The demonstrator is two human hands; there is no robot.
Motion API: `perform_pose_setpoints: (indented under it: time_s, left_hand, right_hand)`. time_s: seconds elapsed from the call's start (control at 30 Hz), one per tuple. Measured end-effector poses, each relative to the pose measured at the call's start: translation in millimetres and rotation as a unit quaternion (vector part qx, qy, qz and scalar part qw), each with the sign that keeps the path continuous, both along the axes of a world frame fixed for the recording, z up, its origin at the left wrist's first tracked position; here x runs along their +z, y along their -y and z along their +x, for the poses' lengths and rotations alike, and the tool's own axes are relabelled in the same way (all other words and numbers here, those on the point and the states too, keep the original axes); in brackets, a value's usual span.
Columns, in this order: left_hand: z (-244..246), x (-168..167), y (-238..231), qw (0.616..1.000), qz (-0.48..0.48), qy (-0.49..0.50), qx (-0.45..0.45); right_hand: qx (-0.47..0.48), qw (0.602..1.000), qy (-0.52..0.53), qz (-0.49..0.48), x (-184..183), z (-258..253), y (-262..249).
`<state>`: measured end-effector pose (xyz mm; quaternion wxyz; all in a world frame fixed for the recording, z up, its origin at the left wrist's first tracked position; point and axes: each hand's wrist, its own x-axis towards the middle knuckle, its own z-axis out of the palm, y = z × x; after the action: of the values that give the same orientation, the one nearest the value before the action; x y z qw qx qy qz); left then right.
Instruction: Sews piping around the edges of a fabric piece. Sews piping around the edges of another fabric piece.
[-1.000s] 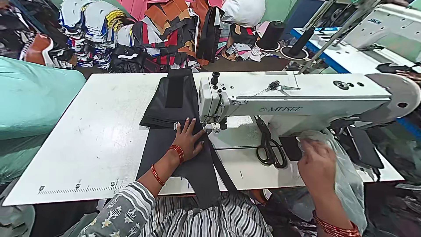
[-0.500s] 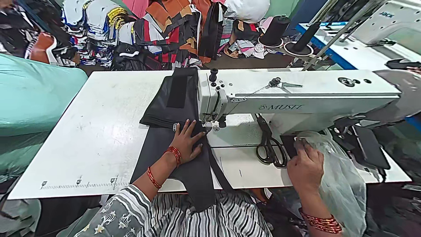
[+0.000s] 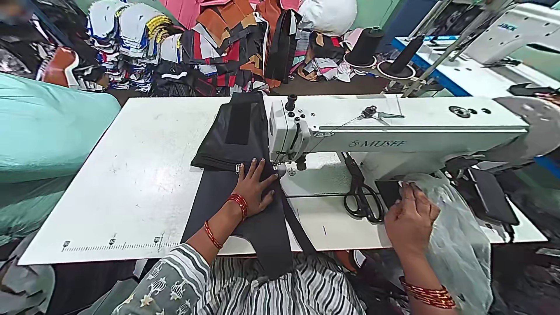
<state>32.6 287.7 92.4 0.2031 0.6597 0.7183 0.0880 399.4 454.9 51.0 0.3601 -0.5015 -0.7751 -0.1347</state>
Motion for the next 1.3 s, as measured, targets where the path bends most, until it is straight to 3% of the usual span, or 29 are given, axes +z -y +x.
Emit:
perform_pose_setpoints:
  time_s: [0.23,0.37,0.43,0.53,0.67,0.8,0.97,1.1,1.2,1.3]
  left_hand:
    - [-2.3,7.3,-10.1,1.000,-0.028,-0.010,0.004]
    - [-3.8,4.0,-10.5,1.000,-0.011,-0.014,0.009]
    - [-3.4,0.4,-9.3,1.000,-0.011,-0.016,0.011]
    - [4.1,-3.4,-5.0,0.999,-0.002,-0.026,0.029]
    - [41.3,6.9,23.3,0.997,-0.001,0.024,0.080]
    - [80.6,10.2,51.7,0.992,-0.048,0.033,0.108]
    - [90.2,0.2,50.9,0.987,0.035,0.022,0.158]
    - [85.6,3.4,49.3,0.977,0.069,0.074,0.186]
    - [80.0,13.4,49.2,0.974,0.035,0.120,0.189]
    - [80.2,16.4,48.9,0.981,-0.002,0.090,0.170]
  right_hand:
    - [0.021,1.000,-0.009,-0.016,15.7,-5.8,6.4]
    - [0.077,0.996,-0.042,-0.027,40.0,-44.6,38.8]
    - [0.163,0.974,-0.045,-0.149,42.9,-82.1,63.4]
    - [0.256,0.891,-0.060,-0.369,40.1,-145.6,89.2]
    - [0.232,0.861,-0.039,-0.451,51.5,-193.2,103.8]
    - [0.203,0.845,-0.052,-0.492,59.3,-193.0,107.7]
    - [0.207,0.830,-0.065,-0.514,58.1,-181.1,111.7]
    - [0.214,0.821,-0.076,-0.525,57.2,-175.9,117.9]
    - [0.233,0.804,-0.092,-0.538,56.9,-175.6,119.3]
    - [0.245,0.796,-0.092,-0.546,56.7,-175.9,118.0]
